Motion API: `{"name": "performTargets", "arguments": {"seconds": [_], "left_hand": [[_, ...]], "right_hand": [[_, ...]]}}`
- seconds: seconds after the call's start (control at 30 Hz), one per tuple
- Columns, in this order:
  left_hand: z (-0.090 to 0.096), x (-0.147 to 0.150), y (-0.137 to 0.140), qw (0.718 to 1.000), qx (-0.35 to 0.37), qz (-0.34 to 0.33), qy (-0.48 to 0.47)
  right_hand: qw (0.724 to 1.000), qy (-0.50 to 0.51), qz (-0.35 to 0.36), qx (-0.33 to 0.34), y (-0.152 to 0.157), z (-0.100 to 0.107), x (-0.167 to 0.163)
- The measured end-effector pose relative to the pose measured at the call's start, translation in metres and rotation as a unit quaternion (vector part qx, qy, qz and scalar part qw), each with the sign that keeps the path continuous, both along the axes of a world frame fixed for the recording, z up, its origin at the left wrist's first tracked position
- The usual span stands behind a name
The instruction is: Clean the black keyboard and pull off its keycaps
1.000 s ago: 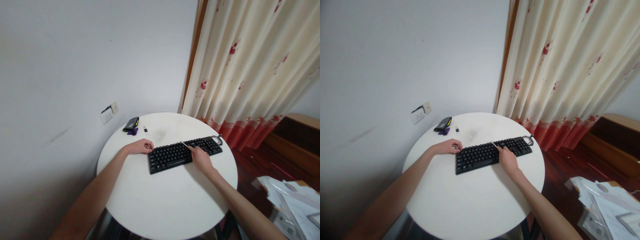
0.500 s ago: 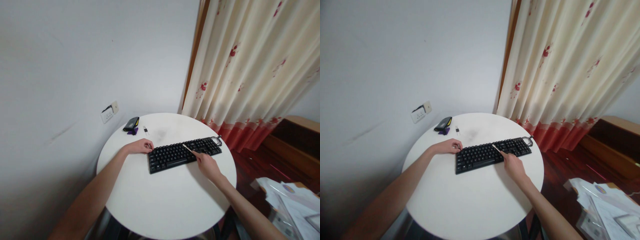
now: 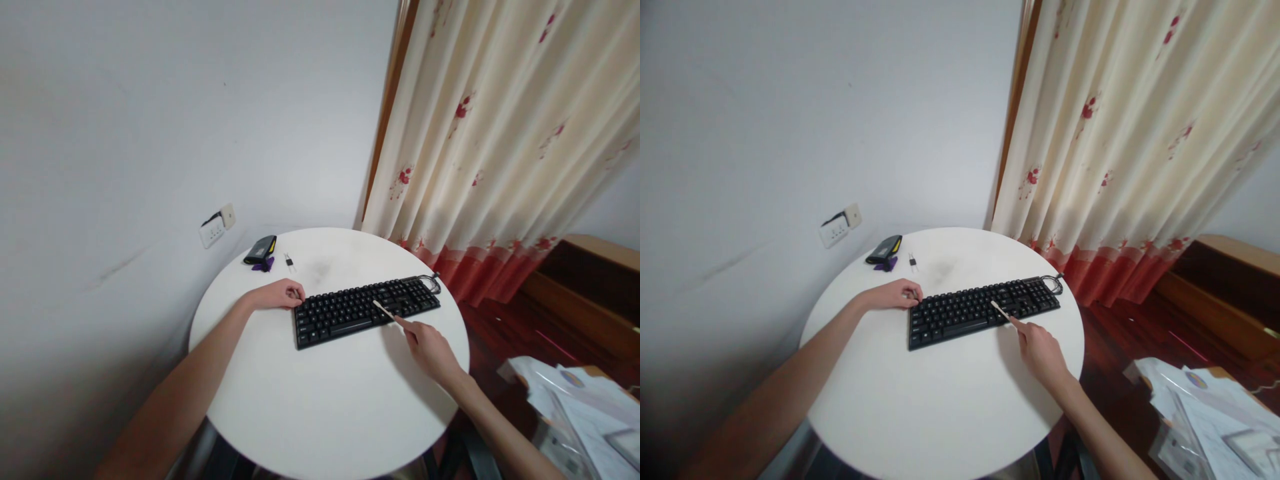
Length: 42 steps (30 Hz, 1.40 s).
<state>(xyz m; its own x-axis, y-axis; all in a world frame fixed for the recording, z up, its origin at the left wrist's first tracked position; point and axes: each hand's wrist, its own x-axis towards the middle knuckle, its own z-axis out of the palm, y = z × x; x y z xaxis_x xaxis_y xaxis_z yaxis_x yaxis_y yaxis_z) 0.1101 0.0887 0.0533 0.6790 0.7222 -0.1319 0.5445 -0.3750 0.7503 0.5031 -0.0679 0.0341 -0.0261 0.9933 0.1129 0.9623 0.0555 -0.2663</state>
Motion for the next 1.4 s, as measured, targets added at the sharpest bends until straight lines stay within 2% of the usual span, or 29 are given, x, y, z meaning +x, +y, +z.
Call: {"name": "performTargets", "arguments": {"seconds": [0.73, 0.87, 1.07, 1.27, 1.4], "left_hand": [[-0.004, 0.0, 0.003, 1.0, 0.002, 0.004, 0.004], [-0.002, 0.0, 0.001, 1.0, 0.001, 0.002, 0.003], [0.0, 0.001, 0.0, 1.0, -0.002, 0.008, 0.003], [0.001, 0.001, 0.0, 1.0, 0.006, 0.004, 0.005], [0.001, 0.001, -0.001, 1.0, 0.006, 0.001, 0.001]], "right_hand": [[0.996, 0.083, -0.015, -0.035, -0.039, -0.007, 0.017], [0.996, 0.091, -0.014, -0.014, -0.037, -0.002, 0.02], [0.992, 0.103, -0.027, 0.062, -0.014, 0.008, 0.01], [0.996, 0.054, -0.034, 0.06, 0.036, 0.015, -0.023], [0.999, 0.017, -0.03, 0.036, 0.06, 0.02, -0.04]]}}
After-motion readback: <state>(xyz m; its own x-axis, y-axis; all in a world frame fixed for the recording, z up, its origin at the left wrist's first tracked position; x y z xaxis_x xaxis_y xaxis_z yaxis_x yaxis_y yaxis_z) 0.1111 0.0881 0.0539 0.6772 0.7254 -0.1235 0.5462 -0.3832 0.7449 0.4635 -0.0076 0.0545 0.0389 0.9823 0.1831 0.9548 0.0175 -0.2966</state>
